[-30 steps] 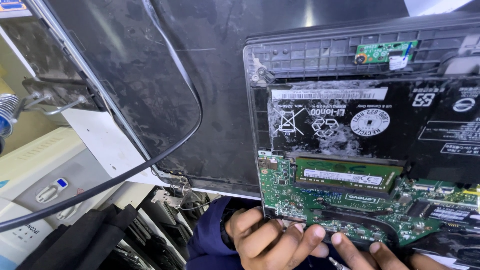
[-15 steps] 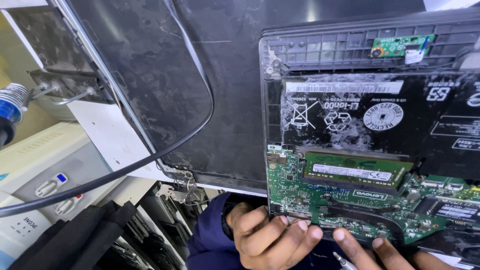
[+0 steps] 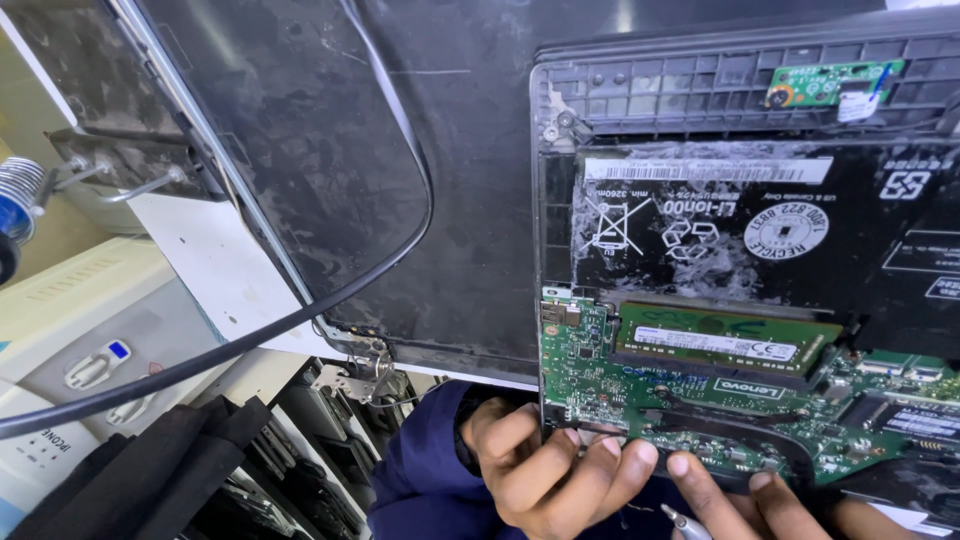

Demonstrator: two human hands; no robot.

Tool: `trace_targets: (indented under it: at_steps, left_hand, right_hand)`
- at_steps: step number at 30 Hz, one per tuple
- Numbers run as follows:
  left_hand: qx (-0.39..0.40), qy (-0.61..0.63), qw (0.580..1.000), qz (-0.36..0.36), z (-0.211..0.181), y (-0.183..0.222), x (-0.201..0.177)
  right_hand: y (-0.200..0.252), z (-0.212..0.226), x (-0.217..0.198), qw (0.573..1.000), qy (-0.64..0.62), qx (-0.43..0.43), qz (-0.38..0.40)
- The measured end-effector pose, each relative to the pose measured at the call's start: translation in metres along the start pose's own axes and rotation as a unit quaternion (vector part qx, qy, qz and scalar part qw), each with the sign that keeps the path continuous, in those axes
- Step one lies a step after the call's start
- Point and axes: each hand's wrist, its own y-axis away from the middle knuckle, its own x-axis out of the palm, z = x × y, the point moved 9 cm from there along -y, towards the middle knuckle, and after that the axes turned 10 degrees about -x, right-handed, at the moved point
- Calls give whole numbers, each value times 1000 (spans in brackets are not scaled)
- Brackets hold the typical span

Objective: The person works on the internal components of a laptop using a small screwdriver and their hands, eventually closing the laptop and snapping the bottom cover back into place.

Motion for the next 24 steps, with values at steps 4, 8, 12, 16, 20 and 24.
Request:
trace_targets:
  at_steps: [4,8,12,16,20,24]
  left_hand:
    - [-207,-2,978,20,15,6,3]
    - [88,-25,993,-76,-8,3,-6]
    - [43,-33,996,-64,-12,-3,-10]
    - [121,-105,982,-98,-15,3,0]
    - [137,-91,977,-136,-19,-11,-14]
    - [162,-84,980,-84,-24,-27,-26]
  right_hand:
    - [-23,2,-41,993,12,-78,-91]
    - [-35,-2,-35,988,60,-135,-40]
    - [-36,0,-43,979,58,-180,-80]
    - [-46,24,-69,941,101,-314,-76]
    - [-50,28,-96,925,75,-329,-175]
    - [-41,26,-103,881,92,-364,-288]
